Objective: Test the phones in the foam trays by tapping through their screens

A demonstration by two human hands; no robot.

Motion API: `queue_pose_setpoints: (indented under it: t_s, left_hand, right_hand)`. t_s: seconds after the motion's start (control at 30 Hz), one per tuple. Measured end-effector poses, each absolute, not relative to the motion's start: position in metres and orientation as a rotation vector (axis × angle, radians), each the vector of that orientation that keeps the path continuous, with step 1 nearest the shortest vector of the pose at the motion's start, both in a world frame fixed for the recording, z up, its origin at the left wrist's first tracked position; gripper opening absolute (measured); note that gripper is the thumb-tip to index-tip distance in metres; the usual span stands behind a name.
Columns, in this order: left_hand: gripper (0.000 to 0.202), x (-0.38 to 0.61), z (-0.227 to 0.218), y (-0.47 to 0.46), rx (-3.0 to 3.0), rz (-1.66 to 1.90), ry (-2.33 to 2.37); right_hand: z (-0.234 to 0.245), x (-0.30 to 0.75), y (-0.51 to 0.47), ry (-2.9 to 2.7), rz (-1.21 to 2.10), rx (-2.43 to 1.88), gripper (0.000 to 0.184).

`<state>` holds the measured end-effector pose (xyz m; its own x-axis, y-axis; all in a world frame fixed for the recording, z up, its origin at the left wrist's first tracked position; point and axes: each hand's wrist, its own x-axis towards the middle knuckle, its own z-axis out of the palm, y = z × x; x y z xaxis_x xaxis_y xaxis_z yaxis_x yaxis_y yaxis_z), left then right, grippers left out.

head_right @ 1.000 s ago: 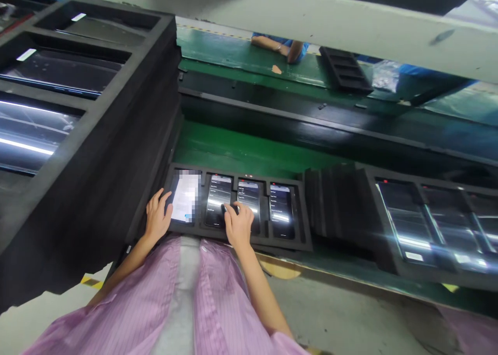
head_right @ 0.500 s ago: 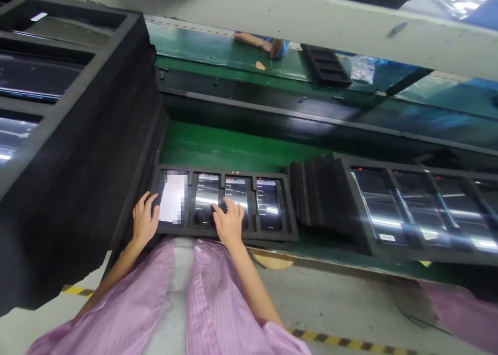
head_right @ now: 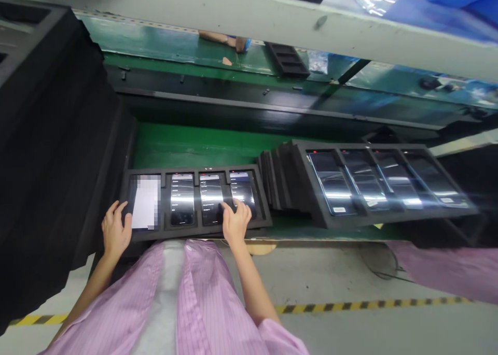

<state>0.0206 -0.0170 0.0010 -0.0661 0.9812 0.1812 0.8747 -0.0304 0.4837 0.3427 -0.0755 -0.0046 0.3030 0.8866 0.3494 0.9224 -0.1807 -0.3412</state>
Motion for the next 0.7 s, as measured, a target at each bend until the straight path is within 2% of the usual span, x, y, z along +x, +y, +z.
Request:
queue_pose_setpoints:
  t_s: [0.13,0.37,0.57,0.7]
  left_hand:
    - [0.038,0.022,0.003,-0.016,1.971,0.737,2.053]
    - [0.037,0.042,0.024,-0.02,2.005,0.838,2.071]
    - [0.034,0.1,0.03,-0.005,2.245,0.653,1.708]
    - [0.033,0.123,0.026,0.012,2.293,0.522,1.727]
  right_hand:
    - [-0.009,0.373,-0.083,-1.41,-0.228,-2.175,0.045]
    - [-0.006,0.387,-0.08,-1.536,-0.293,-2.24,0.039]
    - [0.0,0.359,-0.049,-1.641,-0.126,-2.118,0.037]
    - [0.004,0.339,-0.027,-1.796,-0.002,-1.982,0.036]
